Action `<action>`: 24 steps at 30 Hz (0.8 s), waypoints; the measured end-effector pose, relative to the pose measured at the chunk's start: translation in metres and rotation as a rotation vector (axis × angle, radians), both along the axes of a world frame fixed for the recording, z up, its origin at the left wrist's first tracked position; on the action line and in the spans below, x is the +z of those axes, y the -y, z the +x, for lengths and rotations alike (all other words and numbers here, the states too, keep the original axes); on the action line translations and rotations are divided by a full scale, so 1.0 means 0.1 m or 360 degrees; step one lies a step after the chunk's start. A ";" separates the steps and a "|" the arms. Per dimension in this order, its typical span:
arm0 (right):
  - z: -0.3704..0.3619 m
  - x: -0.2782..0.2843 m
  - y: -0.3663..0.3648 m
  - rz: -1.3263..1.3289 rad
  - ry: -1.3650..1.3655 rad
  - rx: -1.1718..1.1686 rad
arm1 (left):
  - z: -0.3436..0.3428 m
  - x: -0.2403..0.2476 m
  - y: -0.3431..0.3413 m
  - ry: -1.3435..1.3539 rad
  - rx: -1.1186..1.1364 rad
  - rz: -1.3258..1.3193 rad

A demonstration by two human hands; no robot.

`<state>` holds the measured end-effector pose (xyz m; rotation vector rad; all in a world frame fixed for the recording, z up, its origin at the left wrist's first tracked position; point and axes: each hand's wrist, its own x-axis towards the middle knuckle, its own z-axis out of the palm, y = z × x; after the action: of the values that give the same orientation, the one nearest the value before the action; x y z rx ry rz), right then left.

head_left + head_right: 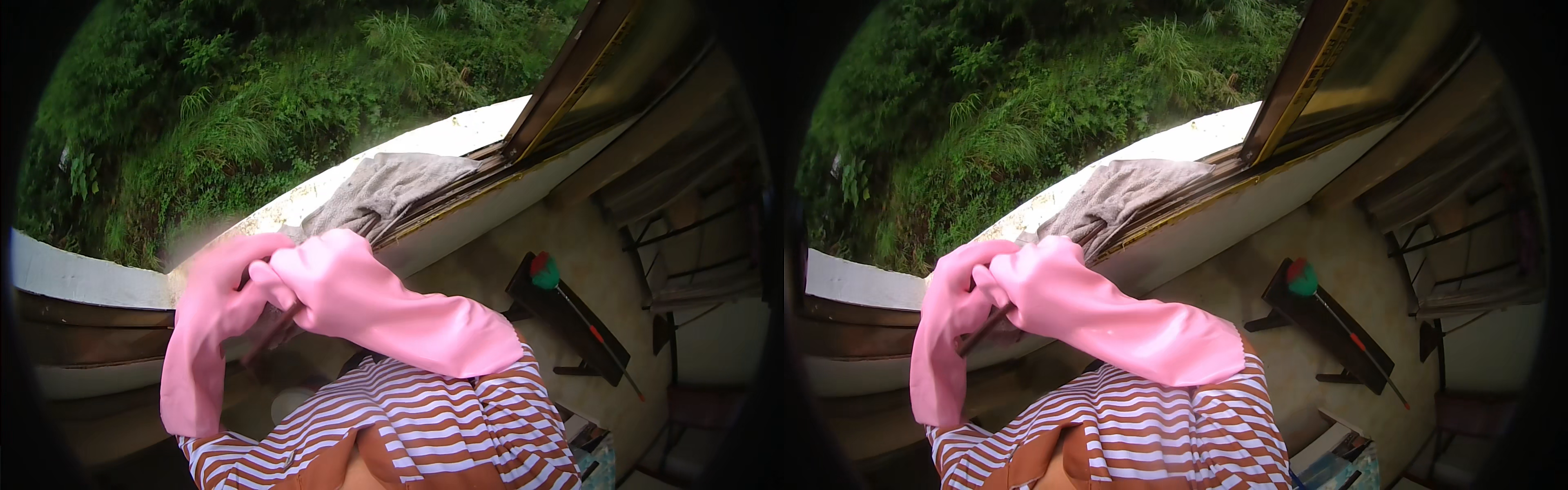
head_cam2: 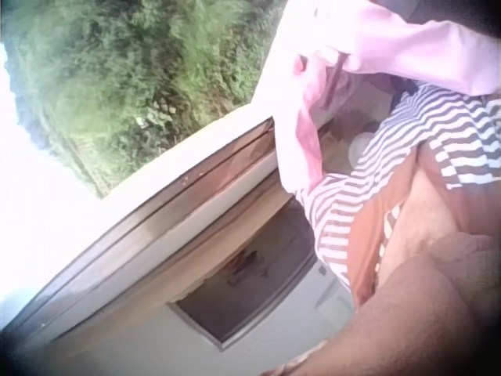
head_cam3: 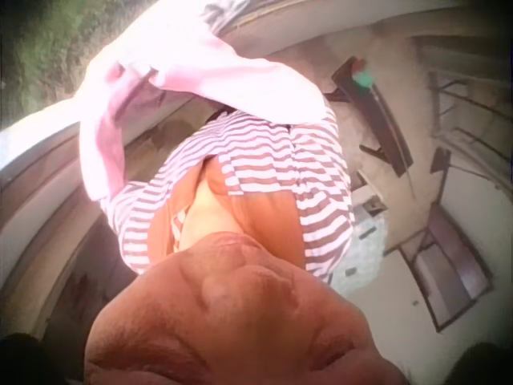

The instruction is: The person uses a cloth and a thin metal tool to clean the window frame and sill. They repeatedly wipe the frame and scrape along the grooves, then wipe again to remove debris. The person briefly moves a small stool before resuming cleaning.

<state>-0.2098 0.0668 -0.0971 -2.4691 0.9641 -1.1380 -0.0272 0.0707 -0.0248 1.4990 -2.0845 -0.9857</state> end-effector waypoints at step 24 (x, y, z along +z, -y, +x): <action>-1.52 0.29 1.11 -0.0543 -0.0360 -0.0296 | -1.42 -0.40 1.32 -0.0783 -0.0121 -0.0012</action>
<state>-0.3616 -0.0439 -0.0683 -2.8808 1.1671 -1.1827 -0.1692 -0.0612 -0.0646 1.0418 -1.7923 -1.2270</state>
